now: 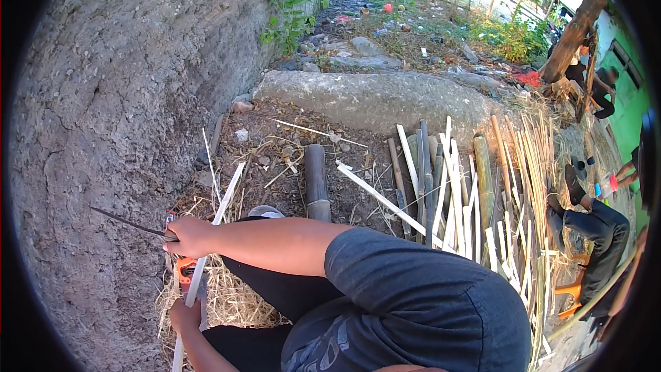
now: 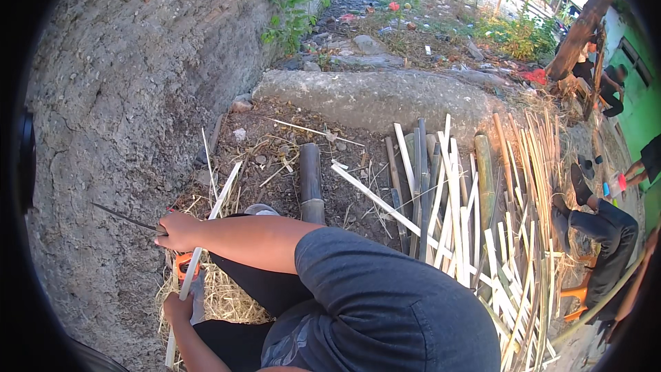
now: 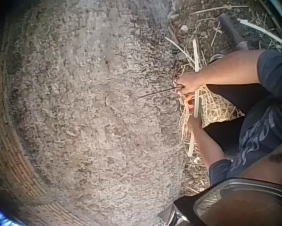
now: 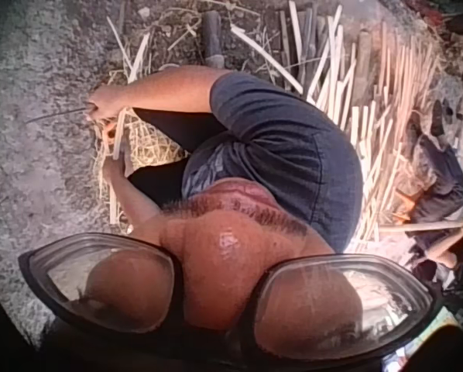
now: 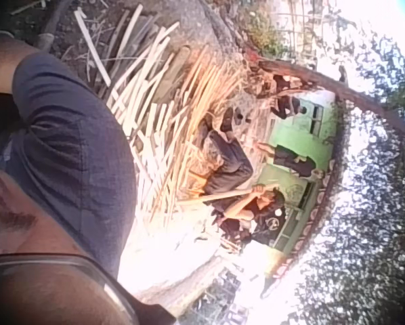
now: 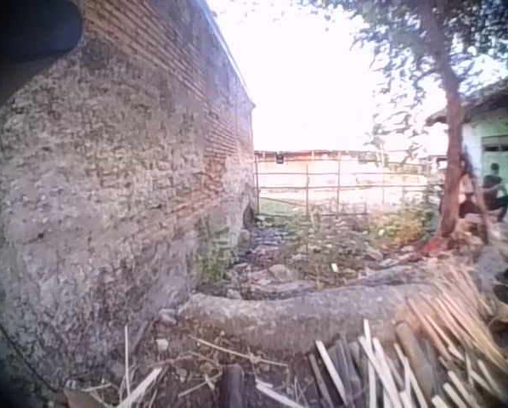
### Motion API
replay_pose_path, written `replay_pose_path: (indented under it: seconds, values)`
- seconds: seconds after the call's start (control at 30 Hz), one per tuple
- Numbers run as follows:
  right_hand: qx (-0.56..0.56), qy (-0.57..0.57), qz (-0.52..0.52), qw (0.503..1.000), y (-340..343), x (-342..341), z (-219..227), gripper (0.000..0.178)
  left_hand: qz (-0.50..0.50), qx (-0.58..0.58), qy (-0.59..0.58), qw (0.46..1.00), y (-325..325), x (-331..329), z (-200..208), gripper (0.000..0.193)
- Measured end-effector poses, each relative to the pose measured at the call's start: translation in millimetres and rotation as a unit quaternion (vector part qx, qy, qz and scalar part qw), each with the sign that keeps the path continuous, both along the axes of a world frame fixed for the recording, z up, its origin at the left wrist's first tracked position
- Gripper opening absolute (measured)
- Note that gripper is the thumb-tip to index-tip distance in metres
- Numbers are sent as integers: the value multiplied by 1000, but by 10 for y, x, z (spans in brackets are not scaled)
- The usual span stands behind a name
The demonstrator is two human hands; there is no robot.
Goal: Shaving or scraping a bamboo pole with a sickle.
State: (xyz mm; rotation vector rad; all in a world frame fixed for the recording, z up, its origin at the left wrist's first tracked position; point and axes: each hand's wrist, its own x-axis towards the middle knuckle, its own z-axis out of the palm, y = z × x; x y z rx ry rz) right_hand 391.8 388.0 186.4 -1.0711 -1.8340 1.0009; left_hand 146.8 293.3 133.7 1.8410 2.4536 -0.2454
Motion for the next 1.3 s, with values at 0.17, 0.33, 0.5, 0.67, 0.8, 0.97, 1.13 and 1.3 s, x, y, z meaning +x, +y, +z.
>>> replay_pose_path:
  seconds: [0.17,0.33,0.5,0.67,0.8,0.97,1.13,1.3]
  values:
    - [25,-10,-12,1000,14,-1,-29,41,-5,-3,-12,1000,11,25,0,45]
    - [13,3,-5,1000,-11,71,25,41,-4,6,-1,1000,16,81,32,46]
    - [50,12,16,999,14,-192,-106,41,26,-1,67,997,-164,-207,92,55]
    - [23,0,-7,1000,181,-37,-253,28,50,50,57,996,-96,-11,654,44]
    - [6,84,-35,996,10,-35,107,37,66,144,62,985,-412,-395,922,35]
    - [82,35,10,996,-58,-141,87,34,84,222,72,969,-824,-598,947,31]
    - [110,57,86,989,-198,-299,142,28,7,267,86,960,-858,-499,1070,30]
    - [132,-4,116,984,-244,-387,213,36,-67,228,116,964,-771,-369,1144,28]
